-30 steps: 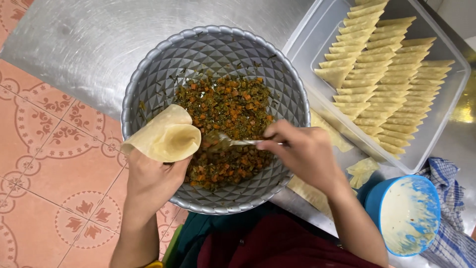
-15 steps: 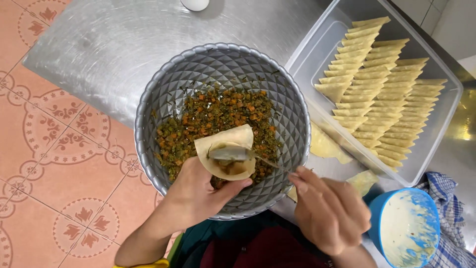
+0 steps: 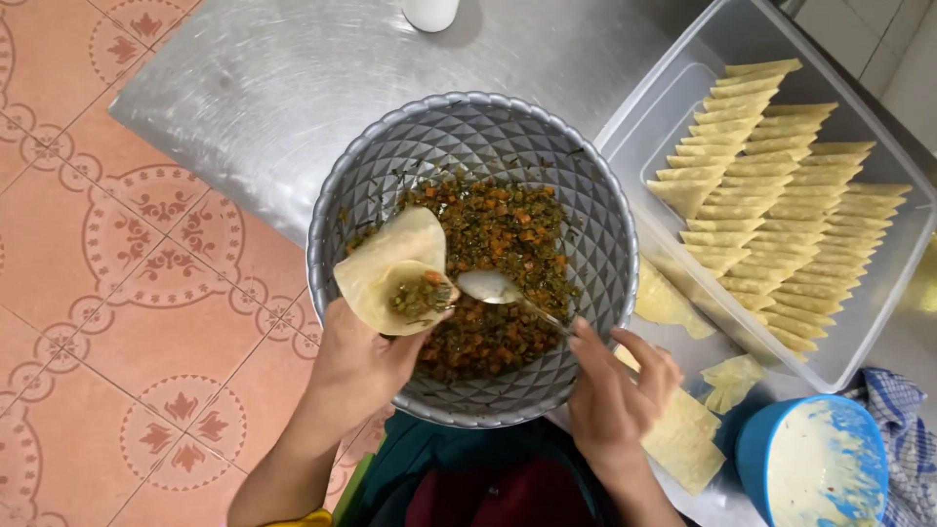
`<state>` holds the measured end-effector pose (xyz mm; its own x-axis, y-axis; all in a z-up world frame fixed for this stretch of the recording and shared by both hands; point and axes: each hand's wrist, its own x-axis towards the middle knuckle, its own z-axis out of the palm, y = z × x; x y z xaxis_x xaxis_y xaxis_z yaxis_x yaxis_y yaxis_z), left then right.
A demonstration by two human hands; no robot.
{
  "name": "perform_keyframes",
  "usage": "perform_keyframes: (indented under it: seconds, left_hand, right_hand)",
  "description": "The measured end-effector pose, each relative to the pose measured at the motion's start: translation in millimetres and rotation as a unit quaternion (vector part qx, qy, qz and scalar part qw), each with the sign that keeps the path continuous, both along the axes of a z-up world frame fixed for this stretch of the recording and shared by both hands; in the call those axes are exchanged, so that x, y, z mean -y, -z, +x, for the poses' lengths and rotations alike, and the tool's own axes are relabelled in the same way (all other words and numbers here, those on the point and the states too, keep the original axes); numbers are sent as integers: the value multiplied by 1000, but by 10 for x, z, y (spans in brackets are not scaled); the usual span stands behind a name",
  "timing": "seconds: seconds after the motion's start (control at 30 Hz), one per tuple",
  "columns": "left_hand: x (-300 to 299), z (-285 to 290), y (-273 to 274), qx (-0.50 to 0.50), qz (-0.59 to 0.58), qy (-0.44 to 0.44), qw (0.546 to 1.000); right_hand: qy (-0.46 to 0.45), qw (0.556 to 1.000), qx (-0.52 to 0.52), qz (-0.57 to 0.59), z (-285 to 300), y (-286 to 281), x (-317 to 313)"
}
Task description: Filling and folding pastry sheets into triangular samosas and arranging them in a tray
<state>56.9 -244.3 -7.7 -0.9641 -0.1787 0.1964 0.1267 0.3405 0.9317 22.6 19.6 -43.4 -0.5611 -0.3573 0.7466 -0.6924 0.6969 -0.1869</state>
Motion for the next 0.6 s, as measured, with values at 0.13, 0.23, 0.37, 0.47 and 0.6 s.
perform_keyframes:
  seconds: [0.13,0.23,0.37,0.47,0.6]
  left_hand:
    - [85,-19,167,-5,-46,-19,999]
    - [139,-120,89,-22,-23,-44,999]
    - [169,-251,-154,-98,-67,-57,991]
    - [149,-219,302,-126,-30,-1,992]
    - [-298,-220,-200,-97,81,54,990]
  right_hand:
    - [28,1000,4,-7,-60,16,154]
    - [32,999,-38,6,-247,13,270]
    - [14,996,-25,87,-406,-140,404]
    - [10,988,28,152,-477,-325,440]
    - [-43,983,176,9,-340,-471,210]
